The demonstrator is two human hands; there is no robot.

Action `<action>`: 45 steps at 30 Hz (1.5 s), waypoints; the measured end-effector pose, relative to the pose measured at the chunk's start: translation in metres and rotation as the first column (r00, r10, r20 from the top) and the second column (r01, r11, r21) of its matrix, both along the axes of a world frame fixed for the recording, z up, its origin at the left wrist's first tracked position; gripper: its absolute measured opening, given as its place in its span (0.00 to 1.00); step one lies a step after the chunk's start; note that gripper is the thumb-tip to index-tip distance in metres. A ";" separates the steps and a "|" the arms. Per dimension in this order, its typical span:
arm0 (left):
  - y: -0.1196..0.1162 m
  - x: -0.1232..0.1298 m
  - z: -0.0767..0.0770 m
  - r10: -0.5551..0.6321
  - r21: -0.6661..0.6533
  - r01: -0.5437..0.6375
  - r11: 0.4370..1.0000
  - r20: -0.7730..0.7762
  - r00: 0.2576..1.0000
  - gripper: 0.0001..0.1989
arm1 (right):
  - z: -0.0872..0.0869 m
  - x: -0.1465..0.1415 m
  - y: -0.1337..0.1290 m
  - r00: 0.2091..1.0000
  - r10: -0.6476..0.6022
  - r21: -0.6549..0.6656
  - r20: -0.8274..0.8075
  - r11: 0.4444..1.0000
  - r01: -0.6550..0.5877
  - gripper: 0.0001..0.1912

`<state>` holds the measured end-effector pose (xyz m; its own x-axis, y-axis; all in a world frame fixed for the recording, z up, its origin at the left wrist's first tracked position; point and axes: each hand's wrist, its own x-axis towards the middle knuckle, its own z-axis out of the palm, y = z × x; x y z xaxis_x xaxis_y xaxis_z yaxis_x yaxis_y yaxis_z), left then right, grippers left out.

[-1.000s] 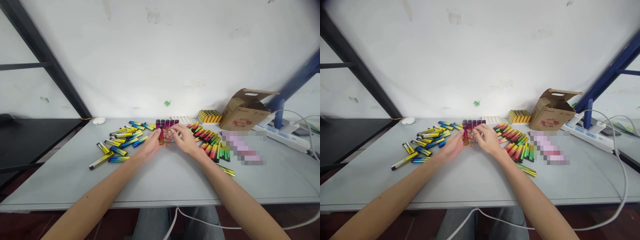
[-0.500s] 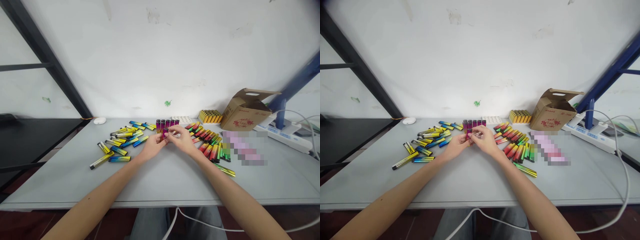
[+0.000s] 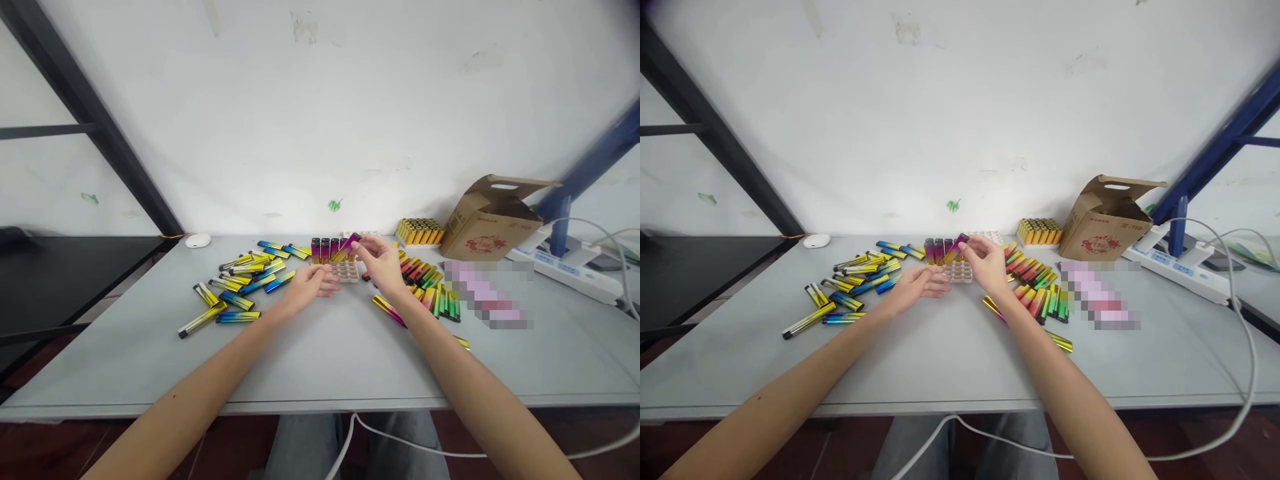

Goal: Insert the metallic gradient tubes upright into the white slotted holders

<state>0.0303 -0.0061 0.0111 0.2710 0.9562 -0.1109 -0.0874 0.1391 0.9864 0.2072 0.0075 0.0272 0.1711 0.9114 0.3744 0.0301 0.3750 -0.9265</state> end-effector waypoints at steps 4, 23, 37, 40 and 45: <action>0.000 -0.001 0.004 0.079 0.064 -0.073 0.995 -0.097 0.992 0.07 | -0.011 0.002 0.006 0.993 -0.033 0.025 0.111 0.999 0.030 0.18; -0.005 -0.006 -0.012 0.413 0.689 0.208 0.695 -0.619 0.668 0.08 | -0.031 -0.004 0.015 0.850 -0.204 0.170 0.486 0.976 0.137 0.13; -0.006 -0.006 -0.019 0.430 0.685 0.314 0.658 -0.683 0.591 0.08 | -0.026 -0.016 0.012 0.604 -0.450 0.328 0.658 0.893 0.309 0.17; -0.006 -0.007 -0.016 0.443 0.686 0.321 0.653 -0.690 0.573 0.08 | -0.027 -0.013 0.011 0.560 -0.484 0.376 0.673 0.875 0.304 0.15; -0.002 -0.017 -0.001 0.499 0.659 0.273 0.701 -0.727 0.472 0.08 | -0.029 -0.006 0.014 0.507 -0.460 0.425 0.729 0.885 0.191 0.14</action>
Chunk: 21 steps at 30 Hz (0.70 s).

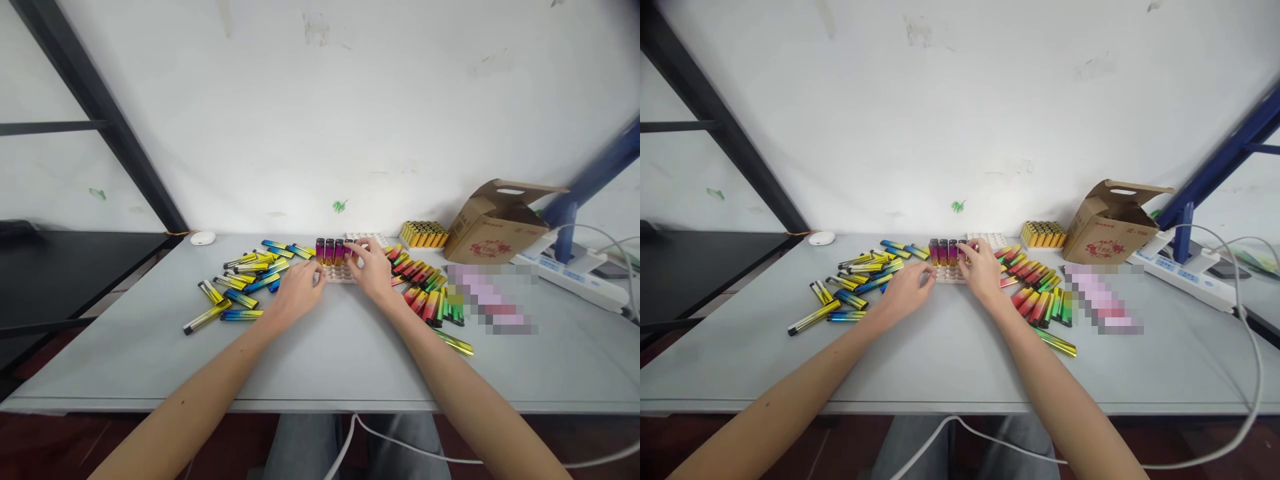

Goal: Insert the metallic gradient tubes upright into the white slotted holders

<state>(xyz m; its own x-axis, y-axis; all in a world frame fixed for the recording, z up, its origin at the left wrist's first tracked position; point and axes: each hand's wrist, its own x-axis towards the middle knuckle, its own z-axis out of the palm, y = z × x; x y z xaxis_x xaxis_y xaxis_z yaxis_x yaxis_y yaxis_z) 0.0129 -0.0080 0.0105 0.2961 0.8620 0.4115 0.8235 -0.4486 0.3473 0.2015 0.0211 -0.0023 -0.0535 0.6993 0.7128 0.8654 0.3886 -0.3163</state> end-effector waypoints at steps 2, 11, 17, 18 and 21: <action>0.003 -0.006 0.003 0.121 0.040 -0.119 0.992 -0.052 0.991 0.10 | 0.001 0.001 -0.001 0.999 0.020 -0.012 0.025 1.000 -0.020 0.16; 0.009 -0.018 -0.007 0.441 -0.004 -0.472 0.881 -0.351 0.826 0.29 | 0.005 0.002 -0.009 0.994 0.107 -0.041 0.003 0.993 -0.106 0.19; -0.005 -0.007 0.001 0.400 0.029 -0.420 0.907 -0.371 0.838 0.24 | 0.004 0.006 -0.008 0.990 0.143 -0.011 -0.012 0.990 -0.143 0.18; -0.007 -0.005 0.001 0.391 0.037 -0.407 0.913 -0.369 0.843 0.22 | 0.005 0.007 -0.008 0.989 0.146 -0.011 -0.018 0.989 -0.146 0.17; -0.011 -0.001 0.001 0.346 0.056 -0.349 0.935 -0.346 0.872 0.20 | 0.006 0.008 -0.009 0.987 0.155 -0.025 -0.037 0.987 -0.156 0.17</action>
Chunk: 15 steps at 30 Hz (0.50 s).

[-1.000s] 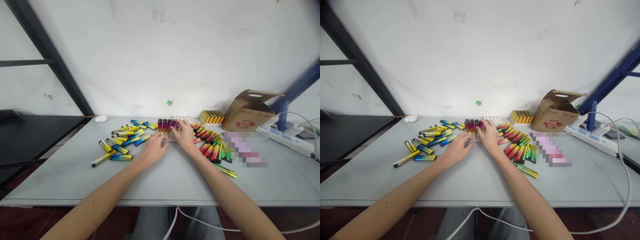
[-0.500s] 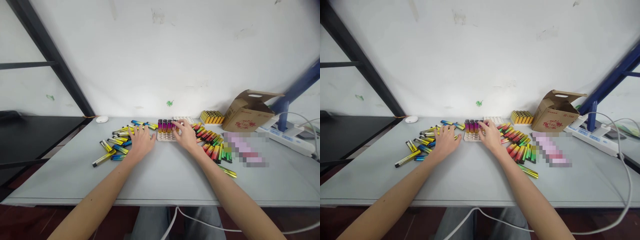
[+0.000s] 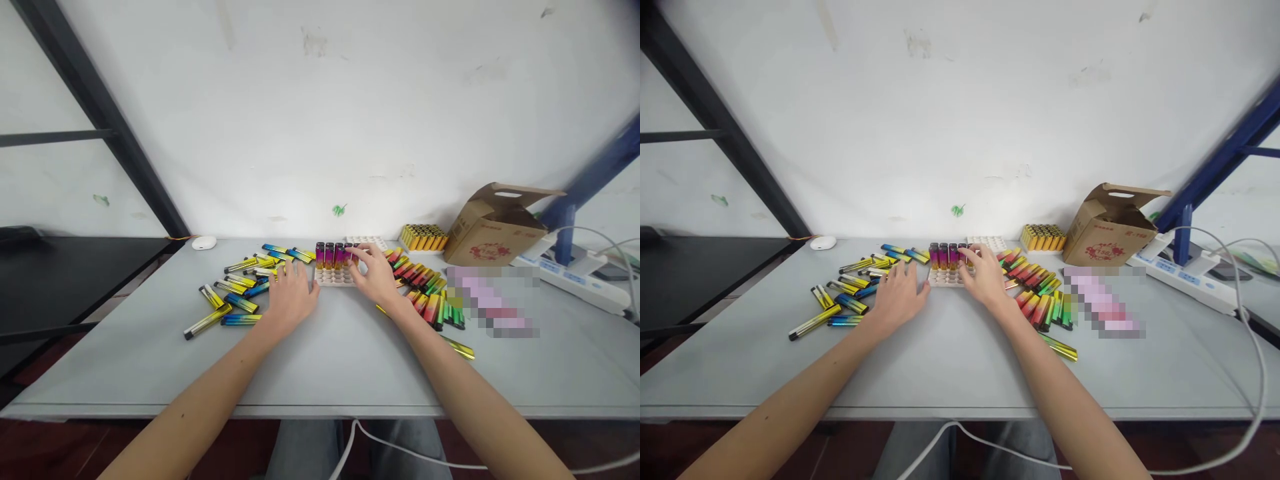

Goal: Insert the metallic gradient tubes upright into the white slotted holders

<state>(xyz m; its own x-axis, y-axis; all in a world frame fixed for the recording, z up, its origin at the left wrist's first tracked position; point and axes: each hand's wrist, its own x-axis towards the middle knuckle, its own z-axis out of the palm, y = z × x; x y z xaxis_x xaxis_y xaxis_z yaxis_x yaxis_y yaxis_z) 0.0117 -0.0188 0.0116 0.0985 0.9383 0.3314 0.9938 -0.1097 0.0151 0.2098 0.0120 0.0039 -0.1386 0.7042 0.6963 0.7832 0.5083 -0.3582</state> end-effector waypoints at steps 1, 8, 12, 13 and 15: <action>0.000 0.000 -0.001 -0.024 0.013 0.024 1.000 0.014 1.000 0.20 | 0.000 0.000 0.000 1.000 0.003 -0.013 -0.003 1.000 -0.003 0.17; 0.011 -0.007 -0.008 -0.073 0.064 0.068 0.996 0.066 0.995 0.21 | 0.000 0.002 -0.001 1.000 0.018 -0.049 0.001 0.999 -0.018 0.19; 0.021 -0.016 -0.010 0.057 0.020 -0.058 0.998 0.025 0.998 0.28 | 0.002 0.003 -0.002 1.000 0.024 -0.073 -0.001 0.997 -0.024 0.18; 0.023 -0.018 -0.010 0.089 -0.003 -0.089 0.996 0.015 0.996 0.29 | 0.002 0.003 -0.002 1.000 0.028 -0.081 -0.002 0.996 -0.028 0.18; 0.025 -0.022 -0.010 0.124 -0.033 -0.124 0.992 -0.003 0.992 0.30 | 0.002 0.003 -0.002 0.999 0.038 -0.090 -0.006 0.995 -0.039 0.17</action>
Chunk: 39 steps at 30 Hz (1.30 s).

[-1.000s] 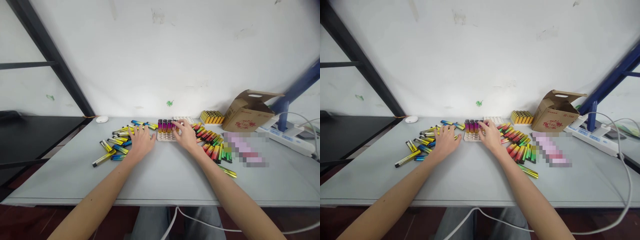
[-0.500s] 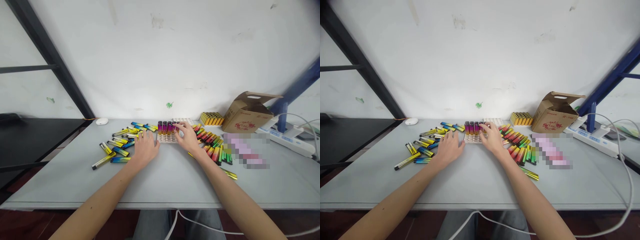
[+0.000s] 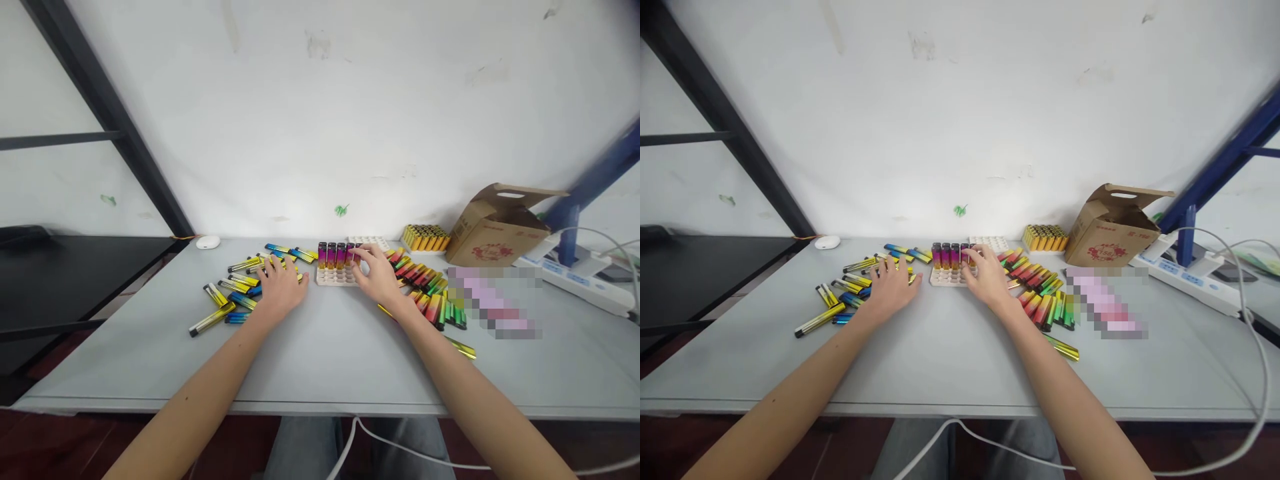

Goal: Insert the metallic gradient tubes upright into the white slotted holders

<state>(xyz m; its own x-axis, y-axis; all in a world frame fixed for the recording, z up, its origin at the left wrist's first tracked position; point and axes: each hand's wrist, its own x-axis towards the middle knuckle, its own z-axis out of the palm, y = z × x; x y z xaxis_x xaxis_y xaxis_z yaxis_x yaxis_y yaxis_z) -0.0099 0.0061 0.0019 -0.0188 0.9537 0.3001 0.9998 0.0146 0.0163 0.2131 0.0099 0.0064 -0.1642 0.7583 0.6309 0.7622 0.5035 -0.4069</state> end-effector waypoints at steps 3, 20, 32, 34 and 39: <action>-0.002 -0.001 0.004 -0.011 -0.001 0.011 1.000 -0.023 1.000 0.27 | -0.001 0.000 0.001 1.000 0.013 0.003 -0.005 1.000 -0.013 0.17; -0.006 0.004 0.004 -0.089 0.176 0.091 0.980 -0.018 0.996 0.20 | 0.014 0.030 0.003 0.960 -0.050 -0.087 -0.276 0.996 0.027 0.18; -0.007 0.008 0.003 -0.133 0.175 0.124 0.977 0.045 0.990 0.18 | 0.037 0.080 -0.054 0.943 0.133 -0.299 0.304 0.953 -0.038 0.10; -0.005 0.008 0.002 -0.134 0.179 0.124 0.976 0.048 0.990 0.18 | 0.030 0.076 -0.058 0.913 0.109 -0.283 0.393 0.959 0.007 0.11; -0.003 0.006 -0.001 -0.148 0.213 0.133 0.968 0.057 0.987 0.17 | 0.023 0.057 -0.058 0.903 0.186 -0.405 0.388 0.914 -0.014 0.11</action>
<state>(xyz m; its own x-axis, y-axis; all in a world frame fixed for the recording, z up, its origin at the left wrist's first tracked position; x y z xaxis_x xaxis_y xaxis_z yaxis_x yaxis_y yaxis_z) -0.0041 0.0033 0.0011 0.0821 0.8653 0.4945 0.9876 -0.1373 0.0762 0.2701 -0.0481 0.0292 -0.4305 0.8899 0.1510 0.8558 0.4556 -0.2451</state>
